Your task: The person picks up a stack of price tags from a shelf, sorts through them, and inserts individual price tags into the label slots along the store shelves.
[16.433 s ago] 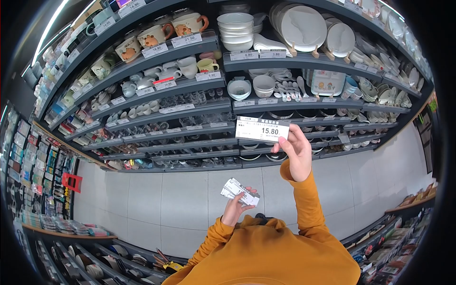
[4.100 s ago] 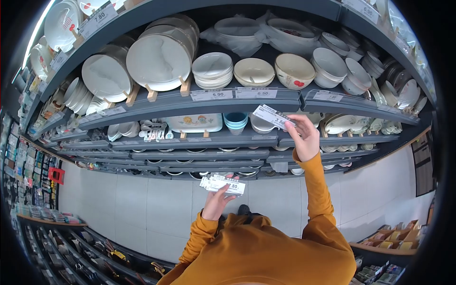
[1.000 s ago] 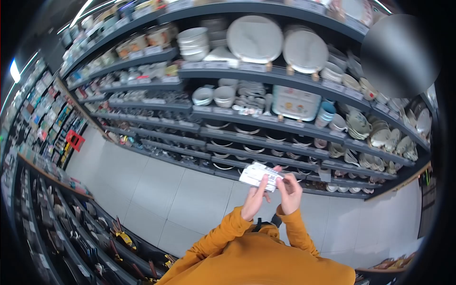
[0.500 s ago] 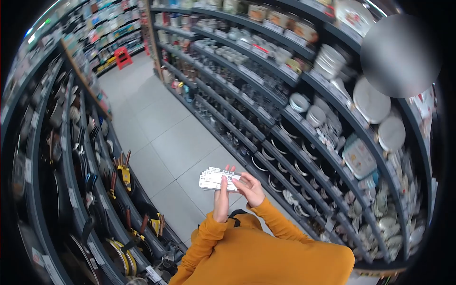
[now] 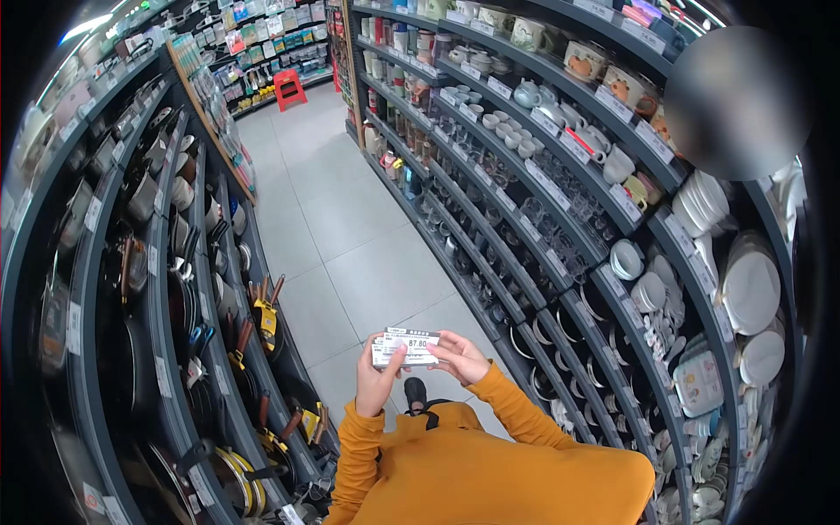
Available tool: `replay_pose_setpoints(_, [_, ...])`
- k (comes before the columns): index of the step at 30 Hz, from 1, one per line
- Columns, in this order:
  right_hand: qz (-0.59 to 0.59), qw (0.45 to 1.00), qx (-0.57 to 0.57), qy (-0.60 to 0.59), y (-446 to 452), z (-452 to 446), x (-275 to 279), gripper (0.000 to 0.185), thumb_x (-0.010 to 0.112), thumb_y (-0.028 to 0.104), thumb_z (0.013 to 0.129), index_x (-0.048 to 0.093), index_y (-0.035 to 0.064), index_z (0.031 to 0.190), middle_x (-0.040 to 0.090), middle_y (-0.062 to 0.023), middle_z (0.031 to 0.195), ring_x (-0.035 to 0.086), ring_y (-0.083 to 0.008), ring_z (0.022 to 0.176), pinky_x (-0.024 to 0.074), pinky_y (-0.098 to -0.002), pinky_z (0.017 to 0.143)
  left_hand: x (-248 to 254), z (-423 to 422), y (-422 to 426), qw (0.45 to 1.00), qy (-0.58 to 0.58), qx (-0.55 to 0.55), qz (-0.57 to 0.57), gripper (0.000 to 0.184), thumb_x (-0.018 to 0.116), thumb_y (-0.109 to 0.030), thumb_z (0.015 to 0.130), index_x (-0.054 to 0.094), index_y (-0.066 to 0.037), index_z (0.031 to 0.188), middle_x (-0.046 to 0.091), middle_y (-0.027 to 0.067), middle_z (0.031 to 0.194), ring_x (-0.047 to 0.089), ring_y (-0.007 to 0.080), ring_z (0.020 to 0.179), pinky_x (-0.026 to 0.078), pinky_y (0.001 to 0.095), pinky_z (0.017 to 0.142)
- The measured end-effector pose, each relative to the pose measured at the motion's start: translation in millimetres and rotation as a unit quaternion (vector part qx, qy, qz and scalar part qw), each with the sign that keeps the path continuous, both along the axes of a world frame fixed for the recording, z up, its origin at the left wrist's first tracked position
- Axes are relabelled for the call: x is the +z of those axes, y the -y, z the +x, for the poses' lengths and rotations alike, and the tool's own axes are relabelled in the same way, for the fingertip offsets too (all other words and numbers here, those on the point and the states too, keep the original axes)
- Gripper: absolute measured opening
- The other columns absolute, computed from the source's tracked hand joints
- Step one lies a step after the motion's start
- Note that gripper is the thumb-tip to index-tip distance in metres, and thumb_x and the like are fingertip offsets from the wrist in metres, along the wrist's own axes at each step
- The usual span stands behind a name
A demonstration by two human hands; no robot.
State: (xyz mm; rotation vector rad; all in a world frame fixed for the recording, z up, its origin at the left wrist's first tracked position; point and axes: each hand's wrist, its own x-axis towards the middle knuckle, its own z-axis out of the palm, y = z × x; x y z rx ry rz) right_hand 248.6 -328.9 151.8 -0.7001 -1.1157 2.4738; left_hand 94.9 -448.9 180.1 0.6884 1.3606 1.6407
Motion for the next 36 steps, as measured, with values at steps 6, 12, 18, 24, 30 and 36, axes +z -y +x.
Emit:
replay_pose_setpoints(6, [-0.029,0.999,0.017,-0.02,-73.6,-56.7,-4.1,0.025,0.059,0.015,0.094,0.052,0.0022,0.114,0.06,-0.008,0.113,0.057,-0.0137,0.102,0.05,-0.0277,0.085,-22.7,-29.5,-70.5,0.988,0.111,0.01,0.103,0.062,0.062,-0.001,0.087,0.028,-0.002,0.139,0.057,0.0104,0.11,0.059,0.0145,0.081,0.05,0.0268,0.071])
replay_pose_setpoints(12, [-0.014,0.999,0.033,-0.003,-114.6,-103.4,1.6,0.027,0.058,0.017,0.095,0.053,0.0015,0.116,0.06,-0.0066,0.111,0.057,-0.0126,0.101,0.0493,-0.0268,0.083,-31.9,-63.6,-106.1,0.949,0.278,0.075,0.13,0.043,0.061,-0.001,0.088,0.044,-0.001,0.127,0.06,0.008,0.104,0.057,0.0134,0.083,0.049,0.0291,0.077])
replay_pose_setpoints(18, [-0.016,1.0,0.004,0.004,-144.3,-157.3,-13.8,0.027,0.056,0.016,0.095,0.053,0.002,0.118,0.06,-0.0061,0.112,0.057,-0.0107,0.1,0.0484,-0.026,0.083,-49.4,-124.8,-143.6,0.986,0.14,0.048,0.082,0.027,0.064,-0.002,0.087,0.053,0.002,0.111,0.064,0.0076,0.096,0.06,0.0142,0.084,0.05,0.028,0.077])
replay_pose_setpoints(24, [0.001,0.999,-0.048,0.004,-182.2,-231.3,-22.2,0.027,0.057,0.016,0.095,0.053,0.0015,0.118,0.061,-0.0068,0.113,0.058,-0.0106,0.1,0.0487,-0.0251,0.083,-65.2,-210.6,-195.7,0.995,0.004,0.053,0.081,0.034,0.068,-0.001,0.083,0.053,0.002,0.113,0.065,0.0076,0.099,0.062,0.014,0.086,0.05,0.0276,0.081])
replay_pose_setpoints(30, [0.008,0.996,-0.089,-0.016,-205.5,-334.2,-15.5,0.027,0.059,0.016,0.094,0.054,0.0008,0.116,0.061,-0.0068,0.113,0.06,-0.011,0.099,0.0507,-0.0243,0.081,-19.1,-327.8,-236.7,0.989,-0.064,-0.099,0.089,0.024,0.069,-0.002,0.082,0.064,0.003,0.105,0.067,0.0055,0.096,0.063,0.0124,0.086,0.05,0.0264,0.077])
replay_pose_setpoints(36, [0.039,0.992,-0.119,0.002,-237.3,-424.9,-12.9,0.024,0.06,0.016,0.093,0.055,0.0038,0.113,0.061,-0.0057,0.113,0.06,-0.0115,0.099,0.0526,-0.0245,0.078,-19.2,-433.1,-284.1,0.976,-0.113,-0.188,0.007,0.017,0.064,-0.007,0.089,0.063,0.0,0.104,0.064,0.0018,0.087,0.058,0.0081,0.076,0.047,0.0226,0.067])
